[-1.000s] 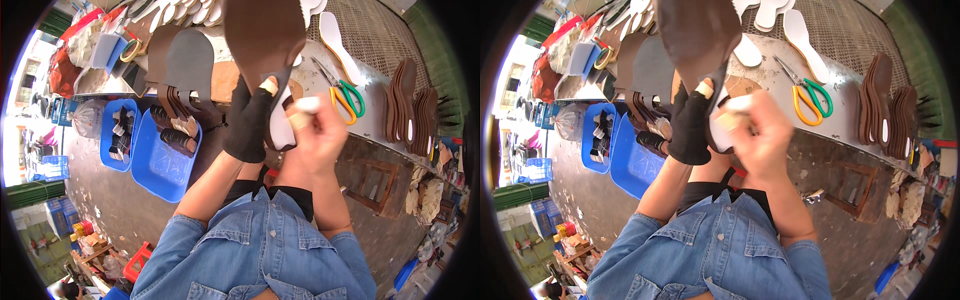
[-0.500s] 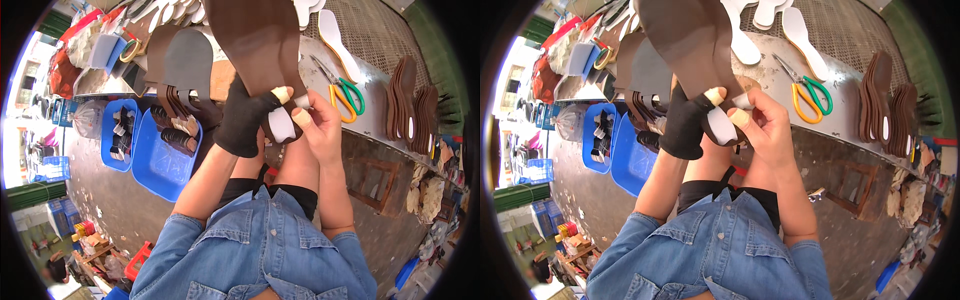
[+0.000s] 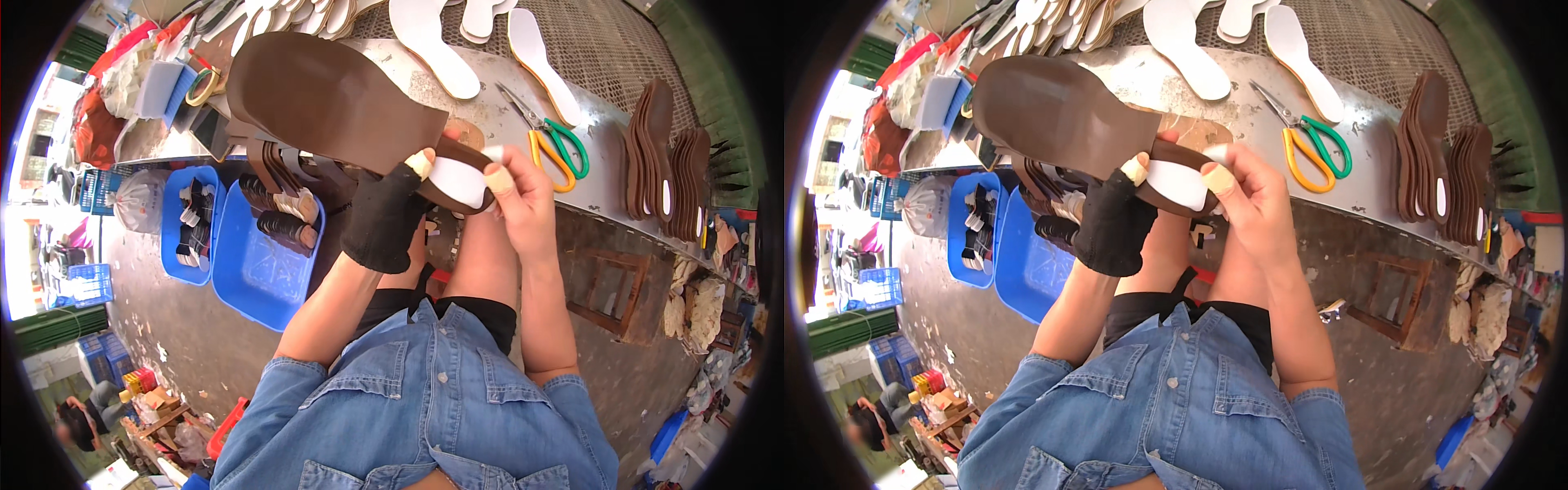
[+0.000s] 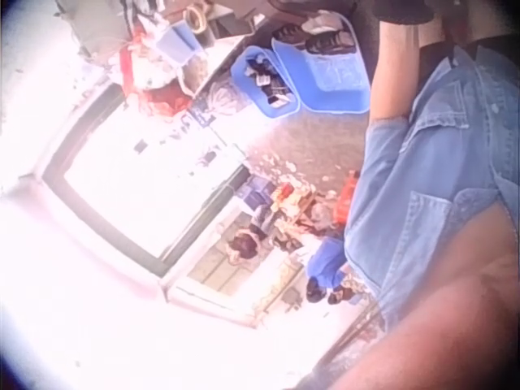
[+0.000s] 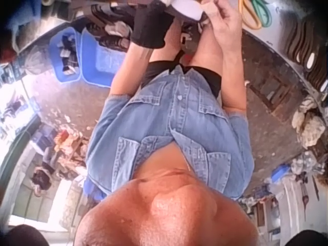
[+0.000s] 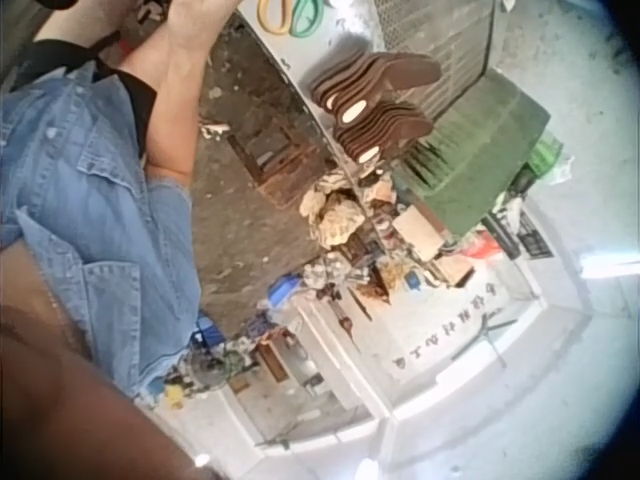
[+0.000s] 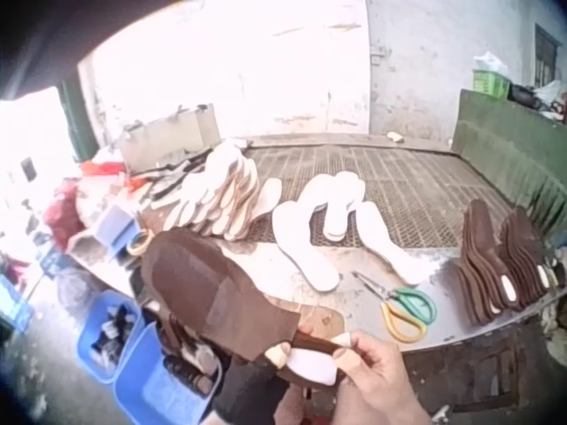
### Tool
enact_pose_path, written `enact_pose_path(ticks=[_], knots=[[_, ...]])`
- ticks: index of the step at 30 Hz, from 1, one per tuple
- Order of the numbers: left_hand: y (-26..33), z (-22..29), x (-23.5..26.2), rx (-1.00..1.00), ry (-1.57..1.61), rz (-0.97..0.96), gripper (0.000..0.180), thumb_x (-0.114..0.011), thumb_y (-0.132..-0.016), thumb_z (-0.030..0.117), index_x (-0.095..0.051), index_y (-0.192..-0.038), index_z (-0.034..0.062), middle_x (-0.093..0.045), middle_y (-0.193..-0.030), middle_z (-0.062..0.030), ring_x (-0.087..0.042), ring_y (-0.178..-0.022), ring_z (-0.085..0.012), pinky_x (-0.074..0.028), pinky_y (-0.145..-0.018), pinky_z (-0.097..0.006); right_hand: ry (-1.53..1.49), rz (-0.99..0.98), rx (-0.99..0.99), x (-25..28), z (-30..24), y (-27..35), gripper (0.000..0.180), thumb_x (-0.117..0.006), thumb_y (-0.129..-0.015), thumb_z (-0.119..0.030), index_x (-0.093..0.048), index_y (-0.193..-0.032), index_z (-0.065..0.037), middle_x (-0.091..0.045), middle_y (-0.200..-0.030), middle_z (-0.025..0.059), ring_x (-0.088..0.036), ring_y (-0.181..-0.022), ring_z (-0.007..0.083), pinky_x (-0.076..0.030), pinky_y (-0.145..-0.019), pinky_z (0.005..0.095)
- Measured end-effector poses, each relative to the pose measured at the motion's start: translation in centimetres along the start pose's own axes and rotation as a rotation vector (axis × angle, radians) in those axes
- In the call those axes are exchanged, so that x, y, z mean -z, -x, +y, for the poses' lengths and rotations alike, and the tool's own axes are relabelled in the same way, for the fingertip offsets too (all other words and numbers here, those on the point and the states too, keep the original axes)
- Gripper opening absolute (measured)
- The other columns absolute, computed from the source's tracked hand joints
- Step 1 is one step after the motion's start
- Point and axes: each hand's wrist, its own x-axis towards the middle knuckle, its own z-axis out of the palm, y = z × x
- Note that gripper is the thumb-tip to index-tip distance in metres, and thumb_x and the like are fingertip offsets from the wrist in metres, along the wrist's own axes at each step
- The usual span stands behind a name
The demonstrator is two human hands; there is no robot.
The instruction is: The recorder is seen assembling shoe soles and uppers by hand.
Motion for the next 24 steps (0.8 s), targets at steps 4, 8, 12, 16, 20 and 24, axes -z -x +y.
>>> enact_pose_path(ticks=[4, 8, 12, 16, 20, 24], knots=[[0.2, -0.7, 1.5, 0.112, -0.035, -0.075, 0.044, -0.06, -0.086, 0.021, -0.048, -0.122, -0.0018, -0.056, -0.118, -0.0154, -0.057, -0.107, -0.0234, -0.048, -0.092, -0.036, -0.054, 0.136, 0.074, -0.4, 1.4, -0.3, 0.02, -0.057, -0.092, -0.02, -0.061, -0.094, 0.0, -0.054, -0.071, -0.0036, -0.045, -0.06, 0.0015, -0.035, -0.052, 0.0168], [0.6, -0.9, 1.5, 0.078, -0.161, -0.03, 0.047, -0.059, -0.087, 0.023, -0.046, -0.125, -0.0018, -0.055, -0.121, -0.016, -0.056, -0.108, -0.0242, -0.047, -0.092, -0.037, -0.173, -0.032, -0.045, -0.1, 2.4, 0.3, 0.024, -0.058, -0.092, -0.024, -0.061, -0.092, 0.0, -0.055, -0.07, -0.002, -0.046, -0.055, 0.002, -0.036, -0.047, 0.0169], [1.0, -1.3, 0.1, -0.039, -0.167, 0.036, 0.046, -0.058, -0.088, 0.021, -0.043, -0.127, 0.0026, -0.053, -0.125, -0.0159, -0.054, -0.11, -0.0232, -0.047, -0.09, -0.034, -0.189, 0.112, -0.109, -0.8, 2.1, 0.5, 0.021, -0.06, -0.09, -0.021, -0.059, -0.094, -0.001, -0.057, -0.071, -0.0006, -0.046, -0.051, 0.002, -0.034, -0.043, 0.0165], [1.3, -1.2, -0.4, -0.065, -0.079, 0.051, 0.046, -0.057, -0.087, 0.019, -0.041, -0.127, 0.004, -0.048, -0.13, -0.0155, -0.051, -0.114, -0.0236, -0.046, -0.092, -0.036, -0.222, 0.063, -0.08, -1.9, 1.7, 0.9, 0.024, -0.062, -0.089, -0.016, -0.051, -0.104, -0.001, -0.057, -0.072, 0.0008, -0.044, -0.049, 0.0019, -0.035, -0.043, 0.0168], [1.4, -1.2, 1.0, -0.065, -0.086, 0.019, 0.051, -0.058, -0.086, 0.02, -0.039, -0.13, 0.0038, -0.047, -0.132, -0.0144, -0.05, -0.116, -0.0241, -0.045, -0.093, -0.037, -0.24, 0.049, -0.096, -1.2, 2.7, 0.7, 0.026, -0.061, -0.088, -0.015, -0.051, -0.108, -0.001, -0.057, -0.079, 0.0013, -0.049, -0.059, 0.0052, -0.04, -0.052, 0.0184], [2.3, -0.8, 2.8, -0.076, -0.12, 0.02, 0.057, -0.063, -0.084, 0.024, -0.039, -0.131, 0.0022, -0.048, -0.131, -0.013, -0.053, -0.114, -0.0229, -0.047, -0.091, -0.036, 0.705, 0.29, 0.18, 4.8, 2.4, -1.9, 0.029, -0.062, -0.081, -0.013, -0.056, -0.106, 0.001, -0.057, -0.097, 0.0101, -0.056, -0.085, 0.0207, -0.046, -0.078, 0.0329]])
